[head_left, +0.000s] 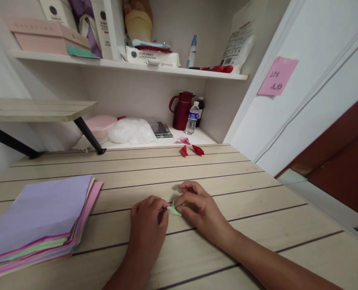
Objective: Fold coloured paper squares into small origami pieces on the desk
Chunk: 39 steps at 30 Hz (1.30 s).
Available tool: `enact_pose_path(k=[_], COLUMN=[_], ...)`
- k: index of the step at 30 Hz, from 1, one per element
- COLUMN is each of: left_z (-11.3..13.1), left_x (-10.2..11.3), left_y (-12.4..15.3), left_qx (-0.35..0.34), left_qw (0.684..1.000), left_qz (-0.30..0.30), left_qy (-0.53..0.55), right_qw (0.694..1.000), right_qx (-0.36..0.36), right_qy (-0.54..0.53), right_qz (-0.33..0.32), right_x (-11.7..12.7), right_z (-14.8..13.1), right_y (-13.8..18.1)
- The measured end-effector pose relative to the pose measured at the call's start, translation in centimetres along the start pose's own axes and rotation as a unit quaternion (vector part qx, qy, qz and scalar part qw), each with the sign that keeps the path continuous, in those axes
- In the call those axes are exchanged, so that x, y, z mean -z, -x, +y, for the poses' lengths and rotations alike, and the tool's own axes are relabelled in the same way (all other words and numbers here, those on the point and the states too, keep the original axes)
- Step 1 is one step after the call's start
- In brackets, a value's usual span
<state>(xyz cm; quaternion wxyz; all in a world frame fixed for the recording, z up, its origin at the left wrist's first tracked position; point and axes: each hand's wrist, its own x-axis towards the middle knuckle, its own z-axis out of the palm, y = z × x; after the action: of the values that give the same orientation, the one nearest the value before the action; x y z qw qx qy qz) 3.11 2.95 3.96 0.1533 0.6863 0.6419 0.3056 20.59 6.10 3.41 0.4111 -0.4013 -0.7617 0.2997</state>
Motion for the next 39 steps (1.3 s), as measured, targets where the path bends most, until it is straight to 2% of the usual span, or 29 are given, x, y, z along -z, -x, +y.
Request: enact_pose_path(k=[13, 21, 28, 39], left_z=[0.0, -0.4, -1.3, -1.3], left_x=[-0.1, -0.3, -0.3, -0.2], left_y=[0.0, 0.0, -0.3, -0.3], left_qx=[-0.006, -0.009, -0.033, -0.029], left_qw=[1.0, 1.0, 0.999, 0.999], left_qz=[0.006, 0.008, -0.005, -0.006], left_qy=[-0.001, 0.004, 0.014, 0.027], right_qw=[1.0, 1.0, 0.995, 0.988], right_qx=[-0.015, -0.026, 0.01, 0.019], right_qy=[-0.014, 0.012, 0.102, 0.153], right_qz=[0.003, 0.001, 0.013, 0.002], right_x=[-0.2, -0.2, 0.2, 0.2], right_z=[0.0, 0.2, -0.2, -0.9], right_y=[-0.1, -0.2, -0.4, -0.5])
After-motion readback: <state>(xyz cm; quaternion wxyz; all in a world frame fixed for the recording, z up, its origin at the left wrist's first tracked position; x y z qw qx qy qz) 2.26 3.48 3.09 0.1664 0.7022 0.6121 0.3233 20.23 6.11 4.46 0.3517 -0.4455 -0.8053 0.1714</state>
